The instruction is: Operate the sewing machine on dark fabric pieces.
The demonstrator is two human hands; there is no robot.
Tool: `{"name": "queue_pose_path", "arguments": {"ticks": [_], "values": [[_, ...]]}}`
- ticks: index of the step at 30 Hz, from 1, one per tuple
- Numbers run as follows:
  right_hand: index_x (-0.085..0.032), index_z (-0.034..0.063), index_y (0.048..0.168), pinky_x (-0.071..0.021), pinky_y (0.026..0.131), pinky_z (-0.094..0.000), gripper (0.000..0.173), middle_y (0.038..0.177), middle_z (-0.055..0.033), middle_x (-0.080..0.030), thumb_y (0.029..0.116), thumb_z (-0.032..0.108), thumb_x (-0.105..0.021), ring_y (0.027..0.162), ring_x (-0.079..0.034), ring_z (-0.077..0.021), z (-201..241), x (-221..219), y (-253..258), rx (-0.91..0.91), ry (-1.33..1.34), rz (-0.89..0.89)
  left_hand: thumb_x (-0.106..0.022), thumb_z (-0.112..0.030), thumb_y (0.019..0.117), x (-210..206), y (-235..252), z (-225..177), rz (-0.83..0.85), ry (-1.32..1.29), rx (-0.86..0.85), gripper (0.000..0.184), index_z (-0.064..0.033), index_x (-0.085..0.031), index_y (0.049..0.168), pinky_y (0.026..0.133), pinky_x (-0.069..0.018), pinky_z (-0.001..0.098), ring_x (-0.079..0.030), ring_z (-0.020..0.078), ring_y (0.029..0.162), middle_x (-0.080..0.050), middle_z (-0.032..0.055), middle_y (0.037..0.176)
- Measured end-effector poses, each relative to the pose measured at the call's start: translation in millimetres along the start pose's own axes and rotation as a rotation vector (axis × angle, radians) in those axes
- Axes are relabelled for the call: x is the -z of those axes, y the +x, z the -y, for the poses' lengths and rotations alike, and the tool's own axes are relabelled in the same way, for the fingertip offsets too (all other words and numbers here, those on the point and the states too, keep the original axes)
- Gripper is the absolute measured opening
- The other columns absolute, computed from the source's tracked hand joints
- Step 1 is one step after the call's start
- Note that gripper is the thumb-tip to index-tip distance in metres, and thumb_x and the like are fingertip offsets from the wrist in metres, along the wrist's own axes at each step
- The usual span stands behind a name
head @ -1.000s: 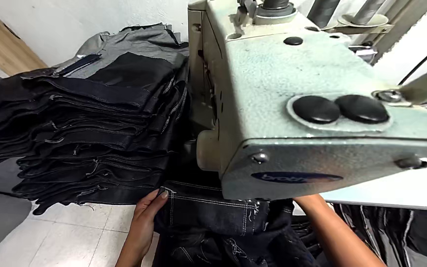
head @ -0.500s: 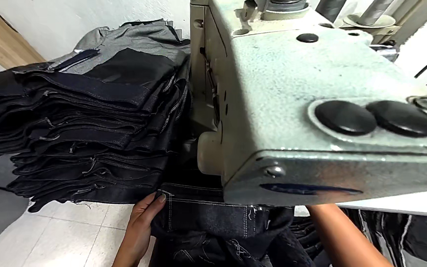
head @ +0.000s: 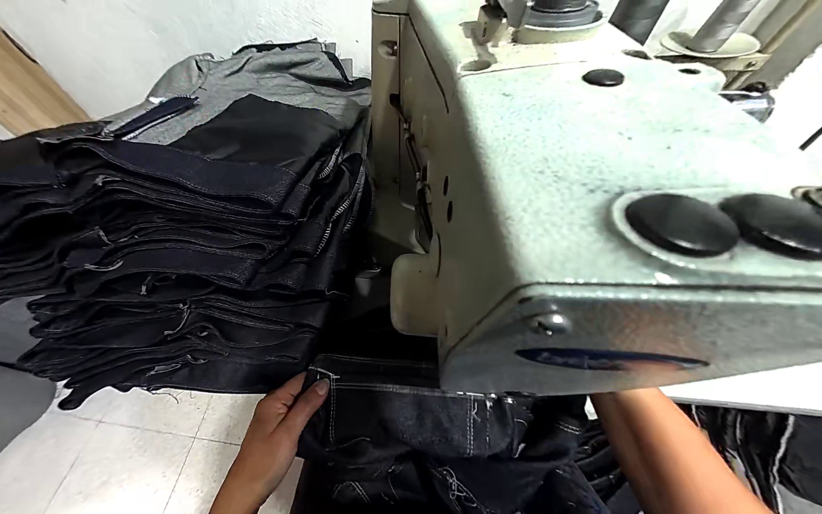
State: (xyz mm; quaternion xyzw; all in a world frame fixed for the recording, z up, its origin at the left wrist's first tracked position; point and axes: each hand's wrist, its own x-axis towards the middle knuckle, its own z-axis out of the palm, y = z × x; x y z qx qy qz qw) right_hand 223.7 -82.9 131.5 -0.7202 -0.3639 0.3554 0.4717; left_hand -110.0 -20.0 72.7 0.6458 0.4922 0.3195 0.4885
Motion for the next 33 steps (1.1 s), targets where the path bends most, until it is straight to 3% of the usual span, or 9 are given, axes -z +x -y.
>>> {"name": "queue_pose_path", "arguments": {"ticks": [4, 6, 9, 15, 21, 23, 26, 29, 33], "values": [[-0.066, -0.0082, 0.117, -0.0468, 0.098, -0.0366, 0.029, 0.112, -0.0205, -0.068, 0.0908, 0.003, -0.072, 0.103, -0.063, -0.0223, -0.1, 2.2, -1.6, -0.087, -0.39, 0.098, -0.056, -0.047, 0.0976, 4.8, -2.7, -9.1, -0.082, 0.487, -0.101, 0.048, -0.0019, -0.067, 0.112, 0.079, -0.0558, 0.0504, -0.068, 0.0259, 0.09, -0.068, 0.0139, 0.102], [-0.066, -0.0092, 0.118, -0.044, 0.104, -0.0482, 0.031, 0.118, -0.0272, -0.067, 0.0932, 0.008, -0.071, 0.112, -0.063, -0.0357, 1.2, 4.7, -10.0, 0.009, -0.581, 0.142, -0.061, -0.041, 0.0963, -0.1, -1.5, -20.4, -0.128, 0.558, -0.21, 0.046, -0.0019, -0.065, 0.12, 0.081, -0.0578, 0.0498, -0.068, 0.0292, 0.095, -0.066, 0.0169, 0.112], [-0.068, -0.0162, 0.11, -0.045, 0.102, -0.056, 0.023, 0.111, -0.0357, -0.068, 0.0945, 0.001, -0.066, 0.109, -0.064, -0.0487, -9.9, -4.1, -21.9, 0.146, -0.693, 0.051, -0.059, -0.036, 0.0986, -16.8, 5.2, -35.6, -0.105, 0.589, -0.445, 0.032, -0.0074, -0.074, 0.103, 0.086, -0.0565, 0.0479, -0.069, 0.027, 0.101, -0.072, 0.0097, 0.105], [-0.069, -0.0128, 0.104, -0.0479, 0.094, -0.0623, 0.021, 0.103, -0.0331, -0.069, 0.0914, 0.004, -0.068, 0.102, -0.066, -0.0496, -43.3, 0.4, -7.6, 0.437, -0.746, -0.081, -0.064, -0.038, 0.0977, -51.5, 15.7, -57.0, 0.181, 0.582, -0.551, 0.032, -0.0091, -0.075, 0.105, 0.094, -0.0547, 0.0498, -0.069, 0.0271, 0.105, -0.074, 0.0084, 0.102], [-0.068, -0.015, 0.102, -0.0474, 0.087, -0.0685, 0.023, 0.101, -0.0363, -0.067, 0.0838, -0.002, -0.072, 0.101, -0.065, -0.0547, -37.7, -8.5, -8.2, 0.63, -0.712, -0.211, -0.058, -0.042, 0.1027, -53.4, 36.1, -92.6, 0.642, 0.609, -0.247, 0.046, -0.0001, -0.069, 0.117, 0.106, -0.0442, 0.0486, -0.062, 0.0299, 0.118, -0.069, 0.0179, 0.116], [-0.067, -0.0103, 0.09, -0.0512, 0.069, -0.064, 0.017, 0.084, -0.029, -0.067, 0.0796, 0.003, -0.071, 0.081, -0.068, -0.0486, -44.0, -5.2, -8.2, 0.748, -0.706, -0.251, -0.058, -0.039, 0.1037, -57.7, 25.1, -94.9, 0.718, 0.589, -0.197, 0.044, 0.001, -0.07, 0.117, 0.101, -0.0478, 0.0531, -0.066, 0.0325, 0.111, -0.071, 0.0198, 0.111], [-0.071, 0.0034, 0.079, -0.0535, 0.054, -0.0434, 0.02, 0.07, -0.0099, -0.065, 0.0866, 0.019, -0.062, 0.061, -0.066, -0.026, -67.1, 4.3, -31.2, 0.85, -0.702, -0.275, -0.061, -0.033, 0.1018, -70.9, -29.0, -73.0, 0.565, 0.619, -0.439, 0.037, 0.0024, -0.071, 0.098, 0.076, -0.0571, 0.0544, -0.071, 0.0358, 0.084, -0.07, 0.0196, 0.087], [-0.078, 0.006, 0.092, -0.0551, 0.059, -0.0329, 0.024, 0.076, -0.0103, -0.069, 0.0966, 0.018, -0.058, 0.068, -0.068, -0.0231, -75.1, 2.1, -60.6, 0.907, -0.754, -0.361, -0.066, -0.031, 0.0953, -84.0, -51.7, -40.2, 0.257, 0.629, -0.755, 0.031, -0.0047, -0.069, 0.08, 0.057, -0.0577, 0.0384, -0.068, 0.0241, 0.064, -0.063, 0.0094, 0.07], [-0.072, 0.0039, 0.08, -0.0543, 0.053, -0.0413, 0.015, 0.071, -0.0111, -0.065, 0.0883, 0.009, -0.061, 0.063, -0.068, -0.0278, -60.8, -3.5, -38.9, 0.909, -0.788, -0.374, -0.063, -0.035, 0.0983, -83.8, -28.5, -40.2, 0.295, 0.527, -0.685, 0.037, -0.0032, -0.069, 0.079, 0.056, -0.0552, 0.0408, -0.066, 0.0242, 0.062, -0.063, 0.0103, 0.07]]}}
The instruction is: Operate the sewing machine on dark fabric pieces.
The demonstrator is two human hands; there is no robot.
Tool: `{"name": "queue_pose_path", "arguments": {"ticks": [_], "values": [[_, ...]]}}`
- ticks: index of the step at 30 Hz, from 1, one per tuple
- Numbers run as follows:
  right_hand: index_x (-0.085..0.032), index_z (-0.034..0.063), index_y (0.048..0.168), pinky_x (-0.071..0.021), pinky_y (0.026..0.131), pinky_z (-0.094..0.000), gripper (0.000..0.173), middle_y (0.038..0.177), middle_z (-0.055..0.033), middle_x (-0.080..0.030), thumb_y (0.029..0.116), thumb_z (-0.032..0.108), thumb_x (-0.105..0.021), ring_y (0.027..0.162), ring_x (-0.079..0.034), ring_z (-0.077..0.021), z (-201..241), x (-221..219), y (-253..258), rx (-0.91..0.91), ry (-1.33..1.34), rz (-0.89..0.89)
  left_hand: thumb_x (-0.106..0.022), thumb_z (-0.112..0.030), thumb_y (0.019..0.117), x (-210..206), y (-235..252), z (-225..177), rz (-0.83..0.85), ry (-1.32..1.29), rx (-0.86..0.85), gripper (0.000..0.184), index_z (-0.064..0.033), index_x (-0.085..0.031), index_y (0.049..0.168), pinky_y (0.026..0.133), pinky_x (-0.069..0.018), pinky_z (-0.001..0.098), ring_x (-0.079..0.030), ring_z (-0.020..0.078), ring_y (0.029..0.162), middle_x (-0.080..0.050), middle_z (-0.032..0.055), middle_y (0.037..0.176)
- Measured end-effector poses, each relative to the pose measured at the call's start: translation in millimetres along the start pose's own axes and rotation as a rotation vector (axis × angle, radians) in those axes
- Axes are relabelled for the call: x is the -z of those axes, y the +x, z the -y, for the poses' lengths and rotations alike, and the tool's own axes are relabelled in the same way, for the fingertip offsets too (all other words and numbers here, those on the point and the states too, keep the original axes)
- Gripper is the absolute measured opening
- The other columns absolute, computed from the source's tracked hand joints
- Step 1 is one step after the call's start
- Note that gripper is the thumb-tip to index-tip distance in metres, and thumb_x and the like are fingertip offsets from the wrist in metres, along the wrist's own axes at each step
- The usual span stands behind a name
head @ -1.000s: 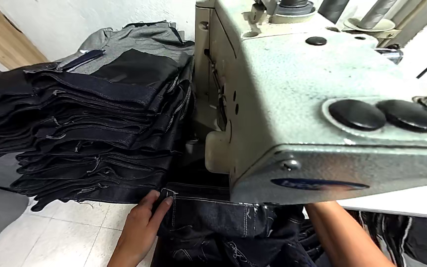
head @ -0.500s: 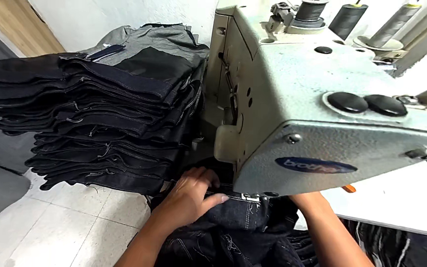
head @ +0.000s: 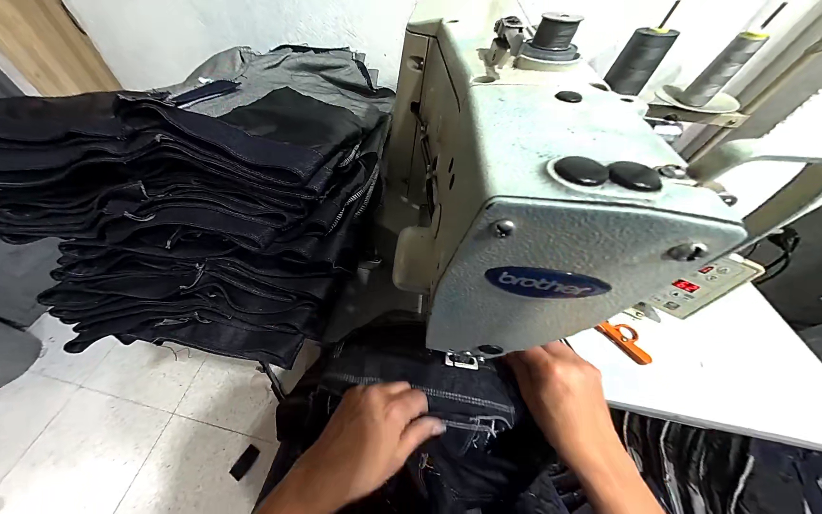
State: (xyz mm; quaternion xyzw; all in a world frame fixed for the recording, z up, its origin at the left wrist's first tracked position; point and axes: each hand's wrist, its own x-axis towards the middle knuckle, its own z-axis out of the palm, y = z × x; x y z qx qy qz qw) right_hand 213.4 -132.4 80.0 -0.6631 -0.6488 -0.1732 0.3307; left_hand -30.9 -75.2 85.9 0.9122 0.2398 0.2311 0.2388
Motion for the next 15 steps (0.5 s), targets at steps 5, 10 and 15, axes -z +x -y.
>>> {"name": "queue_pose_path", "arguments": {"ticks": [5, 10, 15], "values": [[-0.073, 0.0057, 0.081, -0.0573, 0.058, -0.0412, 0.02, 0.073, -0.0104, -0.068, 0.0911, 0.015, -0.058, 0.066, -0.07, -0.0262, -10.6, -6.3, -10.6, 0.007, 0.088, 0.061, -0.062, -0.031, 0.0999, 8.6, -4.1, -9.0, 0.235, -0.064, 0.006, 0.038, 0.0006, -0.069, 0.079, 0.062, -0.0567, 0.0498, -0.069, 0.0321, 0.069, -0.066, 0.0162, 0.072], [-0.074, 0.0075, 0.099, -0.0546, 0.082, -0.0207, 0.018, 0.09, -0.0105, -0.074, 0.1006, 0.009, -0.056, 0.09, -0.071, -0.0157, 16.2, 25.4, -39.1, 0.066, 0.156, -0.05, -0.062, -0.03, 0.0986, -18.8, -25.9, -6.4, 0.076, 0.099, -0.062, 0.035, -0.005, -0.067, 0.076, 0.055, -0.0569, 0.0404, -0.069, 0.0251, 0.065, -0.065, 0.0099, 0.069], [-0.071, 0.0003, 0.103, -0.0589, 0.075, -0.0194, 0.012, 0.093, -0.0062, -0.076, 0.098, 0.007, -0.062, 0.084, -0.072, -0.0052, 41.0, 36.7, -23.7, -0.138, 0.595, 0.169, -0.062, -0.029, 0.0991, -21.0, -26.3, -7.6, 0.147, 0.113, -0.077, 0.033, -0.0047, -0.067, 0.078, 0.056, -0.0573, 0.0413, -0.071, 0.0264, 0.069, -0.065, 0.0105, 0.071]]}}
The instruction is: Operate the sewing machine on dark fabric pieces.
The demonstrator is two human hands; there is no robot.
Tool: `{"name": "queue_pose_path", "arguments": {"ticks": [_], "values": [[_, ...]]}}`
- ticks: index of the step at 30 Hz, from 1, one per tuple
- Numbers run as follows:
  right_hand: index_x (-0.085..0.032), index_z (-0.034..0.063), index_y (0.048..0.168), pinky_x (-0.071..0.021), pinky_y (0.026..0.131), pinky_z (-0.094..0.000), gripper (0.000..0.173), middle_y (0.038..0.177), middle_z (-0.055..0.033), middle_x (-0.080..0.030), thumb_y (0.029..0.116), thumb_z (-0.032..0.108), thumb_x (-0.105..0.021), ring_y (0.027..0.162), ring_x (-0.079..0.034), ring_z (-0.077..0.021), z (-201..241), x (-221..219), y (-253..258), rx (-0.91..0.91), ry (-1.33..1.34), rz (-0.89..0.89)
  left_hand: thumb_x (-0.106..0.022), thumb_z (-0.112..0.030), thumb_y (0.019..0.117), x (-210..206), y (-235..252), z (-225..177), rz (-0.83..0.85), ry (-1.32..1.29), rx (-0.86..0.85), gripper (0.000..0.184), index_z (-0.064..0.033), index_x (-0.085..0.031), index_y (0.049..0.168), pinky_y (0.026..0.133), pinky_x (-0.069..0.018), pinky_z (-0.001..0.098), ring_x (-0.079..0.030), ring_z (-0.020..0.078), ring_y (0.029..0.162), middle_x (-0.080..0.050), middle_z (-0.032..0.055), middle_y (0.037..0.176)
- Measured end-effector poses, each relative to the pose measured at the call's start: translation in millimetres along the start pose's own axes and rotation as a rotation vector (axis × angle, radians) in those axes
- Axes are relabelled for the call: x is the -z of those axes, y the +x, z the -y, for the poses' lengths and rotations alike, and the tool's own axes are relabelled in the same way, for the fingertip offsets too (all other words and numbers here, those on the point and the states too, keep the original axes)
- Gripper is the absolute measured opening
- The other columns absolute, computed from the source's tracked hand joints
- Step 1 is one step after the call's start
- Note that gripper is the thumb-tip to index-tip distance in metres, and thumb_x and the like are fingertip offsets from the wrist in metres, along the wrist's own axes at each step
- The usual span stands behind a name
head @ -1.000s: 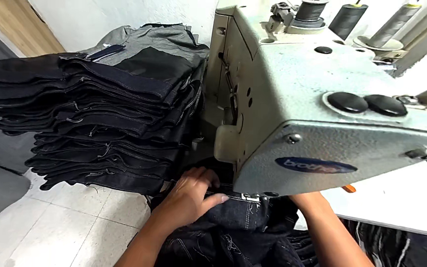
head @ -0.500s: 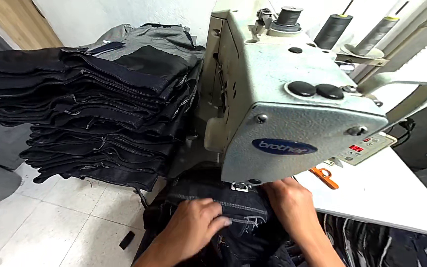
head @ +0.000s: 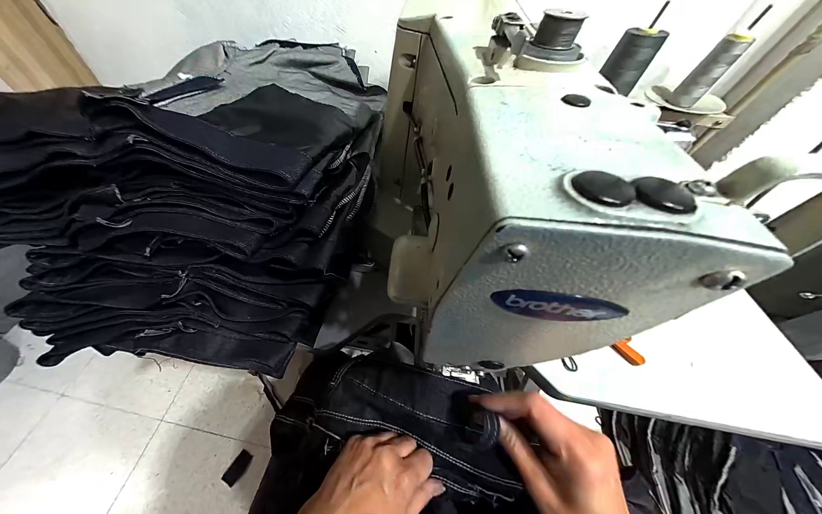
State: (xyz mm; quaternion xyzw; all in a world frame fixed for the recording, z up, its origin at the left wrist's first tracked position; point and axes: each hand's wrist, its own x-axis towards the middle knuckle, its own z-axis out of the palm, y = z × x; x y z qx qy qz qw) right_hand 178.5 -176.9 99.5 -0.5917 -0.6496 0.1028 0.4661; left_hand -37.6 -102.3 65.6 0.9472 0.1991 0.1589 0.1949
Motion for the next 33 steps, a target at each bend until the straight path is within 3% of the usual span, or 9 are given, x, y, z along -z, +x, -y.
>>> {"name": "queue_pose_path", "arguments": {"ticks": [3, 6, 9, 11, 13, 18, 22, 29, 33], "values": [[-0.067, 0.0069, 0.103, -0.057, 0.058, -0.0179, 0.012, 0.083, 0.0063, -0.073, 0.0922, 0.013, -0.067, 0.067, -0.067, 0.0005, -18.0, -4.3, 6.1, -0.235, 0.235, 0.046, -0.061, -0.031, 0.0995, -1.2, -3.0, 0.7, 0.006, 0.016, 0.03, 0.035, -0.0051, -0.067, 0.077, 0.057, -0.0574, 0.041, -0.071, 0.0258, 0.068, -0.065, 0.0101, 0.071], [-0.077, 0.0167, 0.092, -0.0552, 0.072, -0.0148, 0.009, 0.086, 0.0096, -0.073, 0.0873, 0.024, -0.074, 0.081, -0.066, 0.0029, -30.7, -10.9, 7.2, -0.185, 0.174, -0.022, -0.065, -0.031, 0.097, 3.1, -1.7, 2.1, 0.013, -0.022, 0.022, 0.031, -0.0054, -0.068, 0.079, 0.059, -0.0584, 0.042, -0.071, 0.0268, 0.07, -0.066, 0.0108, 0.073], [-0.078, 0.0251, 0.089, -0.048, 0.085, -0.0139, 0.01, 0.093, 0.0062, -0.065, 0.0879, 0.033, -0.072, 0.097, -0.059, 0.0019, -34.5, -14.5, 8.5, -0.079, -0.046, -0.088, -0.074, -0.024, 0.0916, 25.6, 7.3, -0.6, -0.089, -0.258, 0.1, 0.025, -0.0021, -0.072, 0.103, 0.073, -0.0613, 0.041, -0.072, 0.0261, 0.083, -0.071, 0.0135, 0.091], [-0.077, 0.0227, 0.09, -0.0497, 0.087, -0.0113, 0.01, 0.095, 0.0049, -0.068, 0.0894, 0.031, -0.071, 0.098, -0.062, 0.0035, -35.1, -14.6, 10.7, -0.051, -0.053, -0.075, -0.073, -0.019, 0.0926, 39.3, 18.6, -7.6, -0.167, -0.508, 0.206, 0.033, 0.0, -0.067, 0.119, 0.068, -0.0592, 0.0276, -0.07, 0.0135, 0.076, -0.073, 0.008, 0.093], [-0.076, 0.0179, 0.091, -0.0521, 0.085, -0.0126, 0.012, 0.093, 0.003, -0.072, 0.0912, 0.028, -0.069, 0.095, -0.065, 0.0018, -32.0, -16.1, 11.9, -0.017, -0.062, -0.061, -0.068, -0.014, 0.0971, 42.9, 26.7, -18.8, -0.067, -0.889, 0.343, 0.038, 0.0033, -0.059, 0.13, 0.06, -0.0612, 0.0273, -0.072, 0.0117, 0.068, -0.074, 0.008, 0.091], [-0.075, 0.0142, 0.089, -0.0528, 0.083, -0.0133, 0.012, 0.087, 0.0015, -0.073, 0.0917, 0.024, -0.069, 0.088, -0.068, -0.0007, -30.9, -18.3, 14.3, 0.044, -0.094, -0.109, -0.059, -0.011, 0.1026, 23.2, 38.3, -34.8, -0.113, -1.257, 0.604, 0.016, 0.0034, -0.066, 0.106, 0.072, -0.0655, 0.0322, -0.077, 0.0162, 0.077, -0.076, 0.009, 0.09], [-0.075, 0.015, 0.093, -0.0531, 0.085, -0.0183, 0.02, 0.091, -0.0022, -0.074, 0.0991, 0.012, -0.057, 0.092, -0.069, -0.0104, -27.4, -16.3, 10.0, 0.194, -0.29, -0.079, -0.059, -0.008, 0.1023, 17.9, 38.5, -37.1, -0.209, -1.314, 0.644, 0.01, 0.0004, -0.063, 0.098, 0.074, -0.0657, 0.0328, -0.077, 0.0177, 0.078, -0.076, 0.0087, 0.089], [-0.074, 0.0097, 0.113, -0.0528, 0.095, -0.023, 0.034, 0.111, -0.0101, -0.074, 0.0981, -0.004, -0.047, 0.109, -0.069, -0.0203, -16.8, -10.5, -1.7, 0.251, -0.498, 0.049, -0.058, 0.004, 0.0986, 9.5, 38.0, -41.2, -0.256, -1.214, 0.631, 0.022, -0.002, -0.044, 0.114, 0.066, -0.0661, 0.0344, -0.076, 0.0198, 0.069, -0.074, 0.0081, 0.082], [-0.075, 0.0141, 0.115, -0.0531, 0.093, -0.0219, 0.037, 0.109, -0.0092, -0.073, 0.098, -0.002, -0.046, 0.105, -0.069, -0.0186, -27.5, -10.3, -3.2, 0.234, -0.439, 0.022, -0.06, -0.007, 0.1001, 3.0, 30.2, -26.0, -0.249, -0.617, 0.283, 0.024, 0.0059, -0.056, 0.12, 0.057, -0.0618, 0.0296, -0.072, 0.0145, 0.06, -0.072, 0.0074, 0.073]]}}
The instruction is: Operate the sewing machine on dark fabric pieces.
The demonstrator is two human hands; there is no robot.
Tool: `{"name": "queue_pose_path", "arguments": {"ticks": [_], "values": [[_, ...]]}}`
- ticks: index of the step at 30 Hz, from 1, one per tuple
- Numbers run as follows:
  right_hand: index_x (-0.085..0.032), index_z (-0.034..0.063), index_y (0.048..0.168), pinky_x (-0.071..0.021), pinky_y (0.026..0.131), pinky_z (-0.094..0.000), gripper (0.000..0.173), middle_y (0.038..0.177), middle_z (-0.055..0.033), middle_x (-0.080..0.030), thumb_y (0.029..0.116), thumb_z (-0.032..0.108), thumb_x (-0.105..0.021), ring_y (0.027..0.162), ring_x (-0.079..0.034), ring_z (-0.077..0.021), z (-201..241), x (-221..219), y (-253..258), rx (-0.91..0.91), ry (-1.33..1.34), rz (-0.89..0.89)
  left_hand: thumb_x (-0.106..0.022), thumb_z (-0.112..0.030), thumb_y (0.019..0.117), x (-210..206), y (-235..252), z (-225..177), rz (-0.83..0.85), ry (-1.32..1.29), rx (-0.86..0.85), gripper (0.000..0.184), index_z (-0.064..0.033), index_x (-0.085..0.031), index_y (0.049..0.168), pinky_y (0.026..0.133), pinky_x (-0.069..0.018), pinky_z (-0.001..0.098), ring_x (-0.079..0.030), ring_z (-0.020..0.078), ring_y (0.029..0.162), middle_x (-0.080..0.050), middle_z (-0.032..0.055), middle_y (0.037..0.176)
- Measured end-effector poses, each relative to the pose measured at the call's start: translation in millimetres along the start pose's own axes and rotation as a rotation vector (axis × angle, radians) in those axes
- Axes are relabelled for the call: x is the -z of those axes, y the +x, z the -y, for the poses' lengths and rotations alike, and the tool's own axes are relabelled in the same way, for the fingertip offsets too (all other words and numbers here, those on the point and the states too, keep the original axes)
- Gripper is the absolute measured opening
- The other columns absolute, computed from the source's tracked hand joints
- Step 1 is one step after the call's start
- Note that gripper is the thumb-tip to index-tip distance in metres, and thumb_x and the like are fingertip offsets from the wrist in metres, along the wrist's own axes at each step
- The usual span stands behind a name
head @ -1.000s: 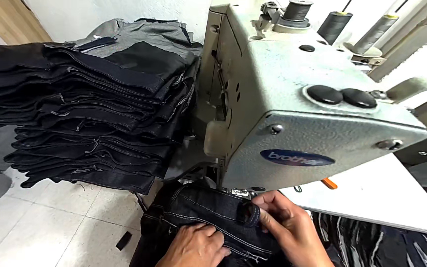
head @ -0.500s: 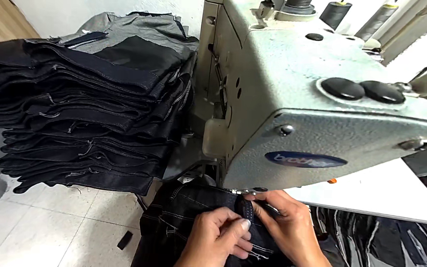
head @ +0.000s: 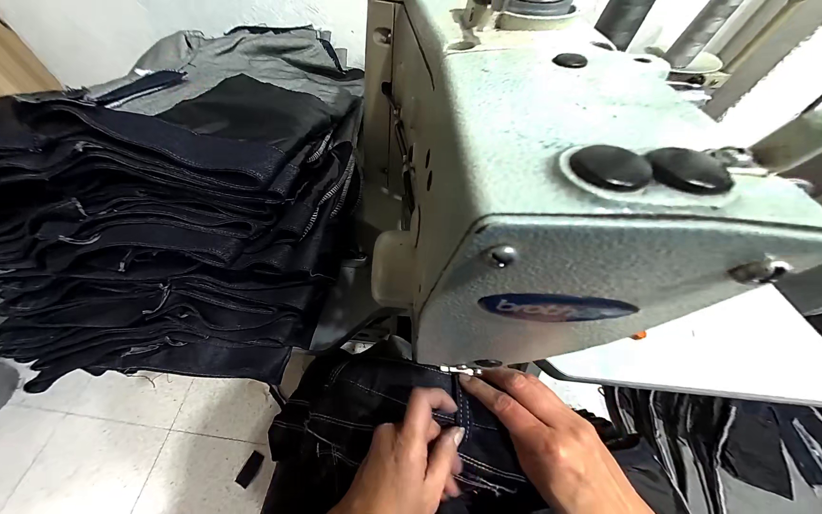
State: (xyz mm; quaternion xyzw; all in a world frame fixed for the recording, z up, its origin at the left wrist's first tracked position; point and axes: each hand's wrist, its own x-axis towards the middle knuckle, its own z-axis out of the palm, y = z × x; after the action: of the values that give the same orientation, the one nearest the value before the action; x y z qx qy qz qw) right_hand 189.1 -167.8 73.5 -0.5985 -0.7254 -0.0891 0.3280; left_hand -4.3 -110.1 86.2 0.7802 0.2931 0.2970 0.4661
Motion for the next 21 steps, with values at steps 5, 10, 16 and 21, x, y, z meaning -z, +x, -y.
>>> {"name": "queue_pose_path", "arguments": {"ticks": [5, 10, 16, 21], "values": [[-0.075, 0.0229, 0.119, -0.0548, 0.086, -0.0251, 0.04, 0.104, -0.0077, -0.07, 0.0982, 0.003, -0.047, 0.098, -0.067, -0.0186, -11.7, -5.3, -4.8, -0.04, 0.097, -0.016, -0.056, -0.024, 0.1038, 15.6, 15.9, 27.6, -0.211, 0.788, -0.734, 0.018, -0.0248, -0.071, 0.113, 0.088, -0.0447, 0.0313, -0.06, 0.0171, 0.095, -0.07, -0.0043, 0.102], [-0.073, 0.0204, 0.121, -0.0551, 0.086, -0.0225, 0.028, 0.103, -0.0031, -0.07, 0.1053, 0.025, -0.049, 0.096, -0.066, -0.0077, -30.0, -5.3, -12.3, -0.193, 0.398, 0.023, -0.055, -0.034, 0.1057, 25.4, 28.6, 43.0, -0.026, 0.713, -0.778, 0.026, -0.0228, -0.069, 0.124, 0.098, -0.0437, 0.0291, -0.061, 0.0148, 0.111, -0.07, -0.0064, 0.127], [-0.071, 0.01, 0.087, -0.0513, 0.073, -0.0168, 0.046, 0.082, 0.0003, -0.068, 0.1043, 0.046, -0.05, 0.08, -0.064, 0.0014, -41.1, -12.3, -4.5, -0.404, 0.415, 0.003, -0.056, -0.038, 0.1044, 21.6, 27.1, 40.9, -0.078, 0.68, -0.666, 0.029, -0.0227, -0.071, 0.124, 0.099, -0.0449, 0.026, -0.061, 0.0142, 0.113, -0.071, -0.0065, 0.127], [-0.067, 0.0088, 0.084, -0.0496, 0.073, -0.0159, 0.049, 0.078, -0.0032, -0.066, 0.1057, 0.047, -0.047, 0.08, -0.063, -0.0009, -41.6, -9.2, 7.2, -0.3, 0.348, -0.038, -0.059, -0.038, 0.103, 23.5, 26.1, 30.9, -0.08, 0.729, -0.639, 0.029, -0.0209, -0.075, 0.12, 0.096, -0.0471, 0.024, -0.065, 0.0139, 0.109, -0.074, -0.005, 0.122]]}}
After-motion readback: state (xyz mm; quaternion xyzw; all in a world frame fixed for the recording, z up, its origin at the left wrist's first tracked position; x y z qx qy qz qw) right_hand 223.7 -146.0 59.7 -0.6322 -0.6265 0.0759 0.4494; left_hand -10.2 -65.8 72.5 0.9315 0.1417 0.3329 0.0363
